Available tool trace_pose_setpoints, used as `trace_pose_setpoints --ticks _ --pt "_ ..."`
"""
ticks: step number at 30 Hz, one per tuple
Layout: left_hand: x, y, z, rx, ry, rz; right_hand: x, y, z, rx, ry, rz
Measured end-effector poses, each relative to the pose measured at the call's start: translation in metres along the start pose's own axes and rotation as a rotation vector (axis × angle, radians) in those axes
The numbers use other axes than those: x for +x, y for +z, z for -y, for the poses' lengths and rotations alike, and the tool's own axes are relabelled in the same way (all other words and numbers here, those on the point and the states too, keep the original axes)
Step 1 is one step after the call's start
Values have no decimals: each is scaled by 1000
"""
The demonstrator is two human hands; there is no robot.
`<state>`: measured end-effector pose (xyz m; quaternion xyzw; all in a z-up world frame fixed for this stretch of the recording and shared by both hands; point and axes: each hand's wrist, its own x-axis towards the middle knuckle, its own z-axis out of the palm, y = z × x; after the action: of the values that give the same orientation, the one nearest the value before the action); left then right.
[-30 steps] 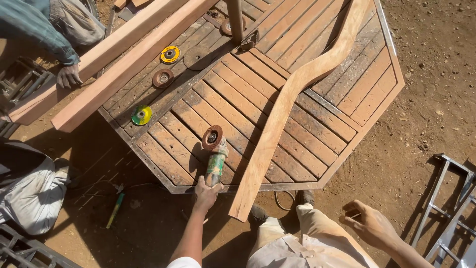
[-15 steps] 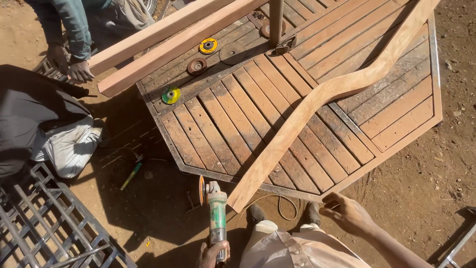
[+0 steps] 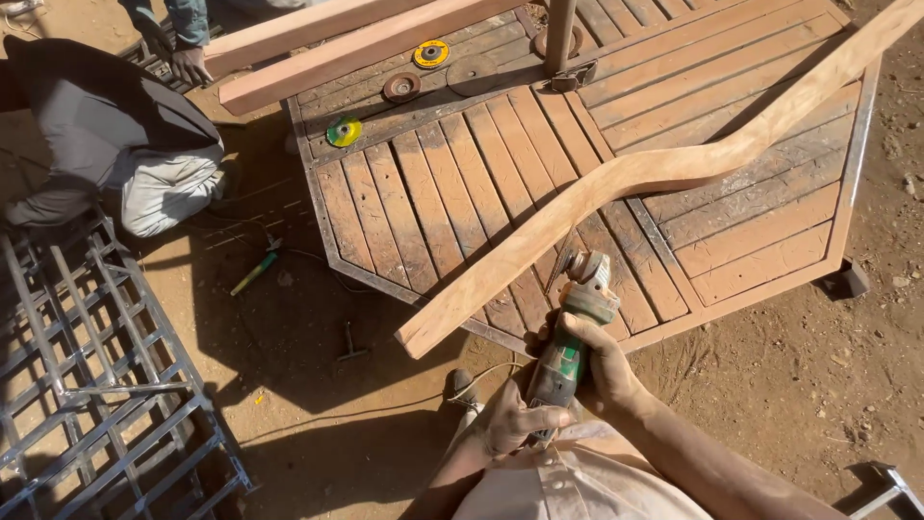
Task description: Sanding wooden planks using an angle grinder with a sanding disc
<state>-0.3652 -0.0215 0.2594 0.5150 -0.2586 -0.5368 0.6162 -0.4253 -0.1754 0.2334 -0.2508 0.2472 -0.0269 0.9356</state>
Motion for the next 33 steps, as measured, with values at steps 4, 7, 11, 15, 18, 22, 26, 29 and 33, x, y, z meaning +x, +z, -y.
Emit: trace_pose_setpoints --ticks 4,7,11,15,18,22,26,29,33 --pt "34 34 68 679 -160 -282 -26 -46 33 86 -161 -211" --pt "40 48 100 775 271 -326 -46 -76 49 151 -291 -398" --pt "44 51 127 713 312 -317 -74 -82 66 404 -355 -593" --pt "48 63 106 833 425 -275 -86 -97 65 484 -357 -631" --pt "52 72 92 910 491 -218 -92 -97 66 563 -387 -652" --pt "53 77 80 972 600 -227 -91 -95 73 465 -455 -689" --pt "69 80 107 921 722 -271 -82 -99 74 295 -454 -689" --pt "65 63 117 1080 550 -147 -69 -88 74 91 -429 -842" --pt "67 51 117 882 237 -136 -41 -95 71 66 -528 -748"
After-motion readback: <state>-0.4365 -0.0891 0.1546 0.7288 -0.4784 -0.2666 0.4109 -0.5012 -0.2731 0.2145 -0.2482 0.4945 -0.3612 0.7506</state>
